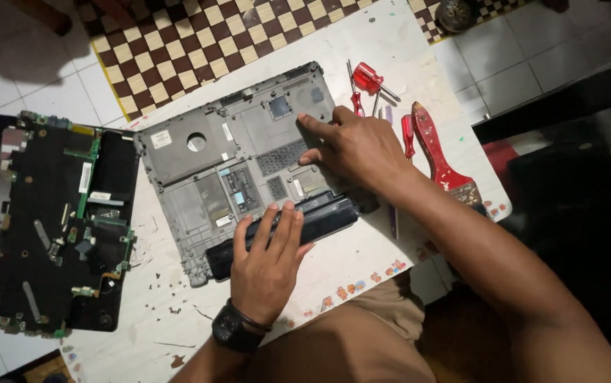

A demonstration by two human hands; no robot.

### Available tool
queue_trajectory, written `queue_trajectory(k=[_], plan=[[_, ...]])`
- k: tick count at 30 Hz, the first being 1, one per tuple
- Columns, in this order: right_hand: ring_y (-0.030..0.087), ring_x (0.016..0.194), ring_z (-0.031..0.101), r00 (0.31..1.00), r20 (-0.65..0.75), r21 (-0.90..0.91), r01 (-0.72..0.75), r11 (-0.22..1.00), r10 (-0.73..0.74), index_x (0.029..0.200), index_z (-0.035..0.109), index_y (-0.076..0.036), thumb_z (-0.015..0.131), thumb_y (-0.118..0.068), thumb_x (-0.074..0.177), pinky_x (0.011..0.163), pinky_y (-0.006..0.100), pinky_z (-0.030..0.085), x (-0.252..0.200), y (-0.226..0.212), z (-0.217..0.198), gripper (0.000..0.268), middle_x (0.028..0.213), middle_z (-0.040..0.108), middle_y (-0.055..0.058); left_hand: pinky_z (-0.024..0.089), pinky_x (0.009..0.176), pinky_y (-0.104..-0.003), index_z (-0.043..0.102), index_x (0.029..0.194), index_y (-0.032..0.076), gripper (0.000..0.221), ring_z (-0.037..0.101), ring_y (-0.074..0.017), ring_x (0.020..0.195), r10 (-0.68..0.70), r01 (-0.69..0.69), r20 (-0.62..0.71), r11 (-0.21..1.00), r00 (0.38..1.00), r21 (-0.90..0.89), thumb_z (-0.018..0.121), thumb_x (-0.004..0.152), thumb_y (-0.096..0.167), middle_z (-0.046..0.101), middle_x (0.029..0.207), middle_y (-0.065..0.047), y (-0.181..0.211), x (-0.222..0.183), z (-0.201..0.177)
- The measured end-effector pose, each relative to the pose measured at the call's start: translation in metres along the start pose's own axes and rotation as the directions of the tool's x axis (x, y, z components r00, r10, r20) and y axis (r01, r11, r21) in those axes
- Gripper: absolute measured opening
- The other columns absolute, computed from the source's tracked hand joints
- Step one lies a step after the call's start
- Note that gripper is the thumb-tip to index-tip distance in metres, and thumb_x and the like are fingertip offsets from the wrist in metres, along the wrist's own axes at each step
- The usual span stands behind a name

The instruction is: Removing a laptop battery and cleaning the internal components and battery using brushes

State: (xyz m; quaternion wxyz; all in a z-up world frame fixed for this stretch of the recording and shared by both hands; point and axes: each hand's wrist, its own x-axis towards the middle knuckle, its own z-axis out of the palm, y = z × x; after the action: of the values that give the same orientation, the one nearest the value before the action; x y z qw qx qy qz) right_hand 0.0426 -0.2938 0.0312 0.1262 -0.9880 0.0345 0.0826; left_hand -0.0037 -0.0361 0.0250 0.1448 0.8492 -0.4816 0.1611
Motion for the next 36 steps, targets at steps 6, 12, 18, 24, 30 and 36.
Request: queue_trajectory(k=[6, 12, 18, 24, 30, 36], plan=[[0.038, 0.052, 0.062, 0.993, -0.110, 0.001, 0.041, 0.999, -0.041, 0.152, 0.053, -0.034, 0.052, -0.072, 0.090, 0.039, 0.048, 0.046, -0.005, -0.001, 0.000, 0.072, 0.095, 0.060, 0.015, 0.047, 0.103, -0.054, 0.060, 0.137, 0.004, 0.052, 0.061, -0.0312, 0.132, 0.020, -0.020, 0.022, 1.000, 1.000, -0.006, 0.077, 0.098, 0.034, 0.064, 0.143, -0.009, -0.003, 0.001, -0.002], [0.034, 0.056, 0.065, 1.000, -0.024, -0.014, 0.007, 1.000, -0.007, 0.156, 0.046, -0.038, 0.045, -0.075, 0.089, 0.043, 0.044, 0.053, -0.003, -0.002, -0.004, 0.076, 0.103, 0.061, 0.016, 0.046, 0.107, -0.050, 0.064, 0.132, 0.005, 0.051, 0.058, -0.0296, 0.126, -0.056, 0.058, 0.059, 0.998, 0.997, -0.025, 0.075, 0.097, 0.040, 0.062, 0.143, -0.010, 0.000, 0.000, -0.007], [0.042, 0.062, 0.067, 0.999, -0.037, 0.021, 0.014, 1.000, -0.013, 0.152, 0.053, -0.034, 0.050, -0.071, 0.092, 0.047, 0.051, 0.054, -0.007, -0.009, -0.013, 0.071, 0.101, 0.062, 0.016, 0.052, 0.101, -0.046, 0.066, 0.125, 0.000, 0.050, 0.063, -0.0301, 0.114, -0.158, 0.160, -0.030, 0.981, 0.987, 0.109, 0.071, 0.099, 0.042, 0.067, 0.123, -0.014, 0.000, -0.013, -0.024], [0.035, 0.073, 0.073, 0.989, 0.106, -0.156, -0.088, 0.984, 0.105, 0.160, 0.038, -0.041, 0.047, -0.069, 0.095, 0.049, 0.042, 0.062, -0.003, -0.017, -0.017, 0.070, 0.123, 0.063, 0.021, 0.055, 0.097, -0.044, 0.065, 0.123, -0.004, 0.057, 0.066, -0.0343, 0.111, -0.231, 0.236, -0.063, 0.969, 0.971, 0.080, 0.076, 0.095, 0.045, 0.068, 0.120, -0.019, -0.004, -0.027, -0.028], [0.034, 0.067, 0.070, 0.981, 0.134, -0.210, -0.106, 0.972, 0.136, 0.162, 0.032, -0.047, 0.040, -0.074, 0.091, 0.046, 0.041, 0.057, -0.005, -0.017, -0.018, 0.076, 0.115, 0.059, 0.017, 0.056, 0.096, -0.048, 0.069, 0.116, -0.007, 0.052, 0.068, -0.0322, 0.106, -0.177, 0.181, -0.128, 0.983, 0.976, 0.025, 0.085, 0.090, 0.036, 0.072, 0.112, -0.019, -0.009, -0.030, -0.025], [0.044, 0.071, 0.071, 0.974, -0.205, -0.051, 0.089, 0.995, -0.097, 0.144, 0.068, -0.036, 0.064, -0.063, 0.095, 0.056, 0.052, 0.058, -0.016, -0.004, -0.008, 0.056, 0.093, 0.067, 0.018, 0.055, 0.092, -0.052, 0.071, 0.115, -0.008, 0.048, 0.068, -0.0371, 0.097, -0.165, 0.160, -0.260, 0.986, 0.951, -0.041, 0.069, 0.098, 0.037, 0.068, 0.102, -0.020, -0.012, -0.038, -0.002]])
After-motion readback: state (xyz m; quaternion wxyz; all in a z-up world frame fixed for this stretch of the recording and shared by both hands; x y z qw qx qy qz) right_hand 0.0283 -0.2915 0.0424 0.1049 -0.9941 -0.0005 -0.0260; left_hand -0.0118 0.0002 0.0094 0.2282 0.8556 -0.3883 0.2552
